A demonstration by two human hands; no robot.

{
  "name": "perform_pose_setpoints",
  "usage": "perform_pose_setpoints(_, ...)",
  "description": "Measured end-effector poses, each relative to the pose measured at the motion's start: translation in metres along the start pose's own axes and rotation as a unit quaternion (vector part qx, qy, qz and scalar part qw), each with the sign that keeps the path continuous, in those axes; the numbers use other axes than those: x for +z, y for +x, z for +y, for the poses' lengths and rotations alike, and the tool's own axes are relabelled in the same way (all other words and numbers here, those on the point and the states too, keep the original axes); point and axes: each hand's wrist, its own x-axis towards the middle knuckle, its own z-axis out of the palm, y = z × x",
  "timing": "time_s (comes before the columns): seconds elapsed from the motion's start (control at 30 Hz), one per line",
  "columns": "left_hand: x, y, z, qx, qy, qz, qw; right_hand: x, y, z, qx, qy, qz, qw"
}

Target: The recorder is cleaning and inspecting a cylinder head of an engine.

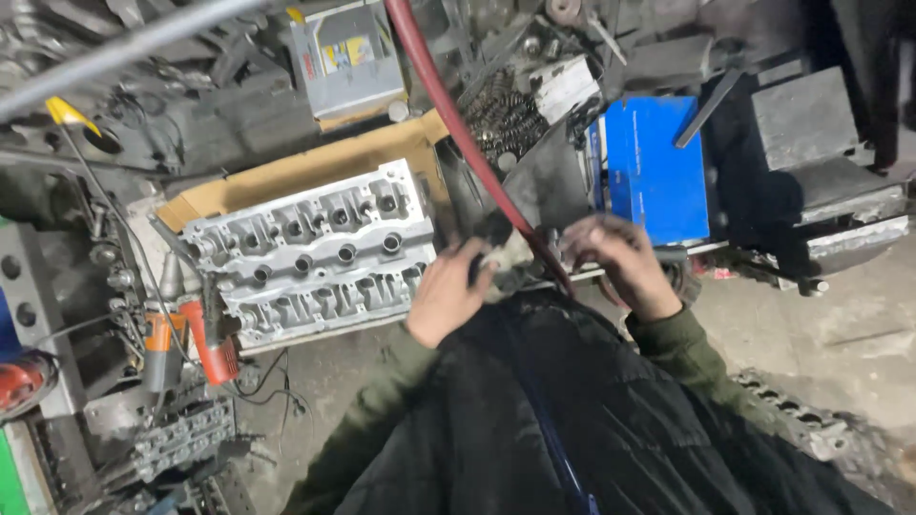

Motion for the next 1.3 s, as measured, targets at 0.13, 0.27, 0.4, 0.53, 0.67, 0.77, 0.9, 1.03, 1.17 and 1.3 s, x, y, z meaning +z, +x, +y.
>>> perform_pose_setpoints(0.13,-0.011,-0.033,0.026,0.093,-0.140,0.014,0.986,0.042,-0.018,-0.004,-0.072,-0.350,-0.135,0.924)
perform_pose_setpoints(0.27,0.004,-0.046,0.023,0.115,-0.268,0.049,0.955,0.066,-0.033,0.009,-0.006,-0.466,0.015,0.885)
perform_pose_setpoints(0.4,0.009,-0.052,0.017,0.093,-0.286,0.074,0.951,0.067,-0.059,0.025,-0.124,-0.441,0.129,0.879)
perform_pose_setpoints(0.53,-0.012,-0.043,0.031,-0.038,-0.231,-0.085,0.969,0.055,-0.079,0.053,-0.235,-0.328,0.182,0.897)
perform_pose_setpoints(0.67,0.015,-0.048,-0.011,0.095,-0.169,-0.161,0.968,0.058,-0.078,0.047,-0.170,-0.054,0.272,0.946)
perform_pose_setpoints(0.77,0.019,-0.047,-0.032,0.069,-0.267,-0.163,0.947,0.059,-0.078,0.044,-0.177,0.076,0.217,0.957)
perform_pose_setpoints(0.9,0.008,-0.038,-0.042,0.063,-0.233,-0.117,0.963,0.070,-0.081,0.053,-0.136,0.099,0.141,0.976)
perform_pose_setpoints(1.03,-0.015,-0.030,-0.044,0.074,-0.317,-0.236,0.916,0.134,-0.058,0.019,-0.016,0.216,0.112,0.970)
perform_pose_setpoints(1.17,-0.004,-0.039,-0.062,0.163,-0.342,-0.105,0.919,0.161,-0.042,-0.005,0.012,0.210,0.041,0.977)
perform_pose_setpoints(1.3,-0.005,-0.037,-0.057,0.184,-0.251,0.012,0.950,0.125,-0.033,-0.023,-0.013,-0.358,-0.010,0.934)
